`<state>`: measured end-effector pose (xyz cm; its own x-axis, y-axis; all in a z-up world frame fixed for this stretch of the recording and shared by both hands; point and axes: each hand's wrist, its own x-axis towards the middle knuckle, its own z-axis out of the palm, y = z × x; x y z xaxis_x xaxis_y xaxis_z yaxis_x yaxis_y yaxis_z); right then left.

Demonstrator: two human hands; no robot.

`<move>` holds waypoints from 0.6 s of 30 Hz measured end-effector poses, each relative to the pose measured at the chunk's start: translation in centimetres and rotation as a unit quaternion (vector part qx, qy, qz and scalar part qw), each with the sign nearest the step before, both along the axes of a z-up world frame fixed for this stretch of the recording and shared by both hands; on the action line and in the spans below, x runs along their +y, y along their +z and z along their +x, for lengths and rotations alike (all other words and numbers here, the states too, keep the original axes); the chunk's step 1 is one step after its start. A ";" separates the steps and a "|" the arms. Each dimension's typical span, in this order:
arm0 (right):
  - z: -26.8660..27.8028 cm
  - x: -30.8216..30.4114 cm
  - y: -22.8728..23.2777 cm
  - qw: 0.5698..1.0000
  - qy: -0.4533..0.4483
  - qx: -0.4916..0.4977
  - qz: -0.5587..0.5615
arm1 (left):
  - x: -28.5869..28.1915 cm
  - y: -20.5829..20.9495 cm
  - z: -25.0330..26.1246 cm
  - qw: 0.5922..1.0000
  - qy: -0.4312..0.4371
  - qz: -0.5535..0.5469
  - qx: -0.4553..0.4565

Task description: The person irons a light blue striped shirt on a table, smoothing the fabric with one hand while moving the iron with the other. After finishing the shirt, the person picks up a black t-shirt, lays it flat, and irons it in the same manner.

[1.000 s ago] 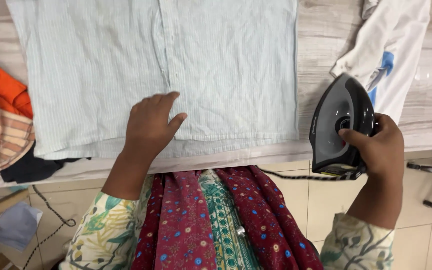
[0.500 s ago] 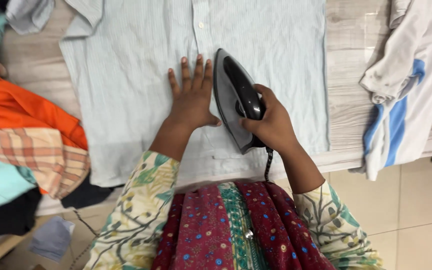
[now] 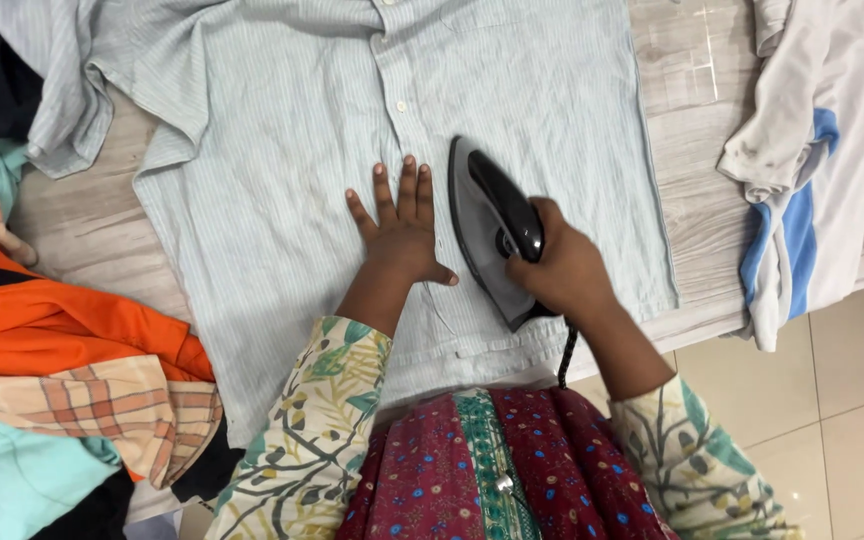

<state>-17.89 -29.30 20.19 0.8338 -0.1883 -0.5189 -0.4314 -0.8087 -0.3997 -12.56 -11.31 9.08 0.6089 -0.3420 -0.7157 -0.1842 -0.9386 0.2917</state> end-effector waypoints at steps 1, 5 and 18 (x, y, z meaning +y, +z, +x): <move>0.1 -0.2 -0.2 1.000 -0.001 -0.005 0.001 | 0.0 0.0 0.0 1.000 0.002 0.003 0.005; -0.1 -1.6 -0.5 1.000 -0.024 -0.003 -0.009 | -0.1 0.5 0.1 1.000 0.010 0.003 0.016; 0.2 -10.2 -1.1 0.995 -0.085 -0.048 -0.038 | -0.3 -0.3 -0.1 1.000 0.012 0.009 -0.002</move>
